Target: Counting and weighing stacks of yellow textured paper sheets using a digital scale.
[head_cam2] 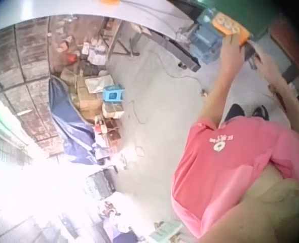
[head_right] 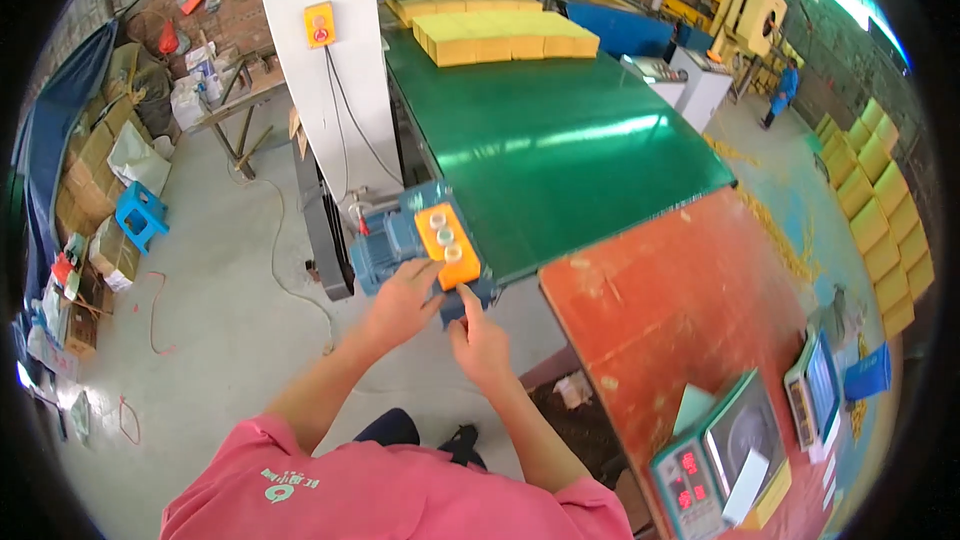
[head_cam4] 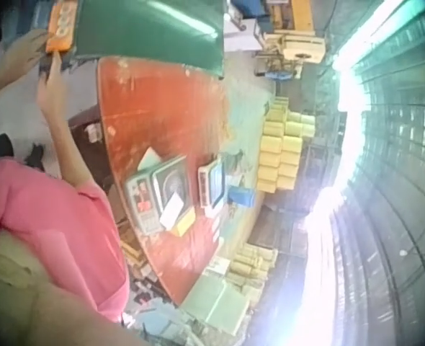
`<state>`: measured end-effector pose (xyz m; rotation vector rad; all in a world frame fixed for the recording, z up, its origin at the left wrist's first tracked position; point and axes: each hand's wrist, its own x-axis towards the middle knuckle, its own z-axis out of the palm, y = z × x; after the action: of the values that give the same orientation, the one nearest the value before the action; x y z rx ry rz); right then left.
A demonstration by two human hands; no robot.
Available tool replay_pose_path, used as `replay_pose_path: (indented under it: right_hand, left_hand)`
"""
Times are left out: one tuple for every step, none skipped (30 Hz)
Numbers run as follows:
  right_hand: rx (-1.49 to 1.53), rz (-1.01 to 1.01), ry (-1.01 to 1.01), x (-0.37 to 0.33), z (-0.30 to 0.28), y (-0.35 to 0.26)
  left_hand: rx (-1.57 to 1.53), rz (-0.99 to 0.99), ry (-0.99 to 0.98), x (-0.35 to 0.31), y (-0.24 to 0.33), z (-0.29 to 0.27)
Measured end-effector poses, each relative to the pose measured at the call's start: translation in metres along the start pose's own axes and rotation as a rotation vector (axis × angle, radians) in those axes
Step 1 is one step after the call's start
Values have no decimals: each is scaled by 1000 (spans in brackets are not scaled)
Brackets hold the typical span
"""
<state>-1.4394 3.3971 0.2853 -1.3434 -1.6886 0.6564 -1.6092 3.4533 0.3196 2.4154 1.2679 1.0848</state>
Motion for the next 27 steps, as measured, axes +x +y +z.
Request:
replay_pose_path:
  right_hand:
    - [-25,-10,-3,20,-1,2]
    - [-126,-35,-19,38,-2,5]
    - [-226,-99,2,52,-1,9]
    - [-296,-67,-31,63,1,12]
    - [-285,-51,-54,69,3,15]
    - [-299,-31,-78,72,5,17]
    - [-318,-28,-101,74,5,20]
    - [-324,-27,-93,75,5,23]
    - [-281,-60,-85,74,4,25]
    - [-240,-119,-48,74,3,26]
    - [-243,-100,-61,75,3,26]
    - [-299,-60,-100,75,2,25]
    - [-353,-14,-141,78,2,24]
    - [-353,-3,-132,80,5,22]
    - [-384,-27,-104,83,7,20]
    - [-416,-50,-78,85,10,18]
    - [-418,-39,-72,87,11,16]
    - [-471,-15,-106,89,13,15]
    - [-507,-25,-109,90,14,13]
    - [-524,14,-137,90,15,12]
    - [-538,34,-157,89,15,11]
    - [-548,40,-153,88,16,10]
    - [-557,53,-173,87,17,9]
    - [-503,61,-135,85,19,9]
    - [-443,60,-90,84,21,8]
    - [-455,65,-100,83,22,8]
    - [-403,56,-52,82,24,8]
  left_hand:
    - [43,8,-32,8,-5,6]
    - [96,7,-71,16,-11,13]
    - [106,21,-52,21,-16,19]
    - [119,10,-87,24,-22,24]
    - [121,-6,-127,25,-27,27]
    - [131,-3,-132,23,-32,28]
    - [105,41,-126,22,-37,27]
    - [74,75,-122,24,-42,26]
    - [80,101,-97,26,-45,24]
    - [87,126,-145,28,-48,21]
    - [94,144,-205,32,-51,17]
    - [96,166,-196,37,-52,13]
    - [119,192,-181,41,-52,9]
    - [130,220,-171,45,-52,5]
    - [132,224,-185,49,-52,2]
    - [139,229,-194,53,-52,-1]
    - [146,235,-198,56,-53,-3]
    - [140,244,-204,58,-53,-4]
    - [164,233,-260,59,-54,-5]
    - [172,209,-327,59,-55,-5]
    - [188,225,-317,59,-56,-5]
    - [183,236,-354,60,-58,-4]
    - [148,235,-387,59,-60,-2]
    - [174,245,-386,58,-62,0]
    - [153,262,-380,58,-64,2]
    - [118,260,-398,57,-66,4]
    - [133,279,-367,56,-66,6]
